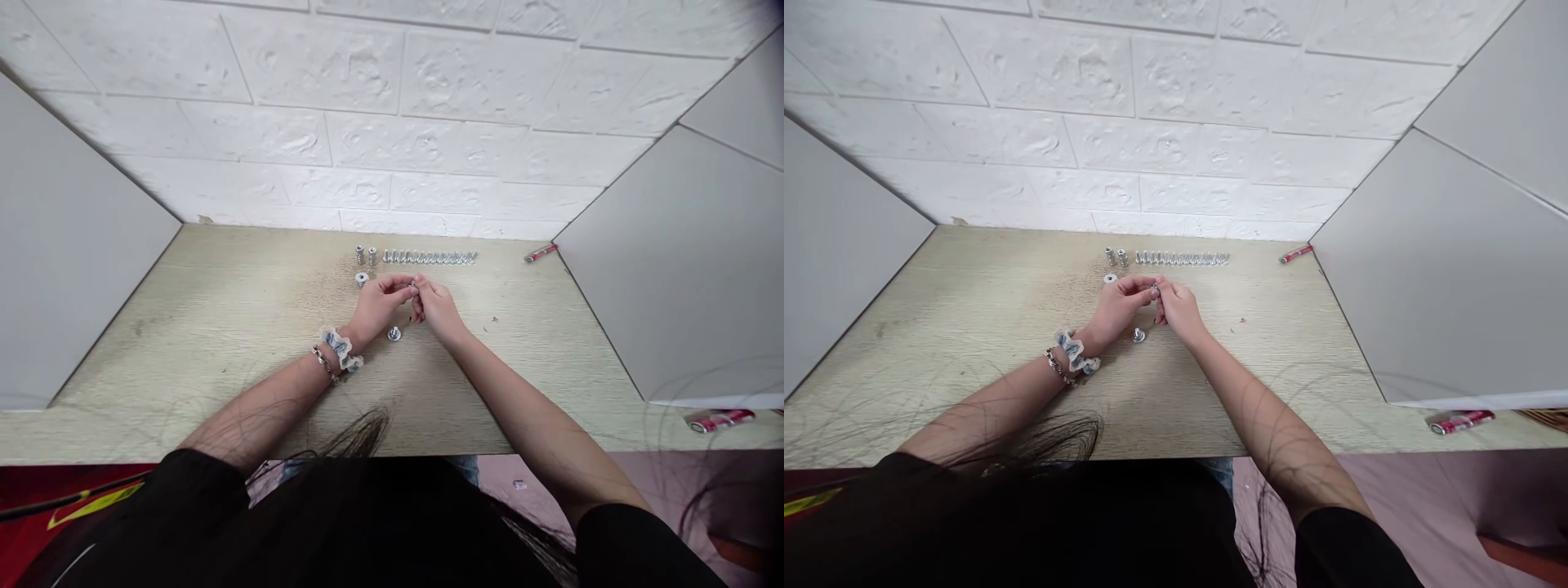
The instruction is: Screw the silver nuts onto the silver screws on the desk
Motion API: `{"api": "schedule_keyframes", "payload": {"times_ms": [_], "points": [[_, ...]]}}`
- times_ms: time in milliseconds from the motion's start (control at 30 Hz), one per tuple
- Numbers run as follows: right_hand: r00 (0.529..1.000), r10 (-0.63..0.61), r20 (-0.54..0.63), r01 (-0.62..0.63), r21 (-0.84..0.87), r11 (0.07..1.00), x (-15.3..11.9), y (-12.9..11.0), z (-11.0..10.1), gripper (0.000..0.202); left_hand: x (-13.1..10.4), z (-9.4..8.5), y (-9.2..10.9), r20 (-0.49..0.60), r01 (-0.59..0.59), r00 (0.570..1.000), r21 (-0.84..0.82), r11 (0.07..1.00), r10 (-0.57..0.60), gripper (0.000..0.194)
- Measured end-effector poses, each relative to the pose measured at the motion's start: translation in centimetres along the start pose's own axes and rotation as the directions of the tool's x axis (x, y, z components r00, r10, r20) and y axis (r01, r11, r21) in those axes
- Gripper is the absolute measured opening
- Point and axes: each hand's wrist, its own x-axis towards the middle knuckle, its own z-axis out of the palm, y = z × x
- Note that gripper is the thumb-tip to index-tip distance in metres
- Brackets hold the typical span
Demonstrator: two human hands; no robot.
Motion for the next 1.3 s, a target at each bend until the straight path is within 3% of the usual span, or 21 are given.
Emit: {"api": "schedule_keyframes", "payload": {"times_ms": [433, 633, 767, 1100, 1300], "points": [[0.998, -0.059, 0.027, 0.059, 0.001, 0.998, 0.4, 1.2, -0.1, 0.049, 0.4, -0.8, -0.2, 0.002, 0.088, 0.996, -0.017, 0.996, -0.088, 0.021], [0.999, 0.02, 0.038, -0.024, 0.106, 0.994, 0.8, 1.1, -0.3, 0.045, 0.9, -1.2, -1.0, 0.086, 0.136, 0.989, -0.157, 0.978, -0.123, 0.028], [0.998, 0.039, 0.048, -0.047, 0.177, 0.983, 0.9, 1.1, -0.6, 0.045, 0.8, -1.1, -0.7, 0.072, 0.161, 0.986, -0.174, 0.972, -0.151, 0.028], [0.999, 0.018, 0.027, -0.023, 0.198, 0.98, 1.0, 1.4, -0.8, 0.05, 0.5, -0.7, 0.2, -0.032, 0.081, 0.997, 0.184, 0.98, -0.076, 0.032], [0.999, -0.004, 0.051, -0.009, 0.257, 0.966, 0.9, 1.2, -0.5, 0.043, 0.1, -0.3, -0.2, -0.041, -0.179, 0.976, 0.413, 0.893, 0.214, 0.024]]}}
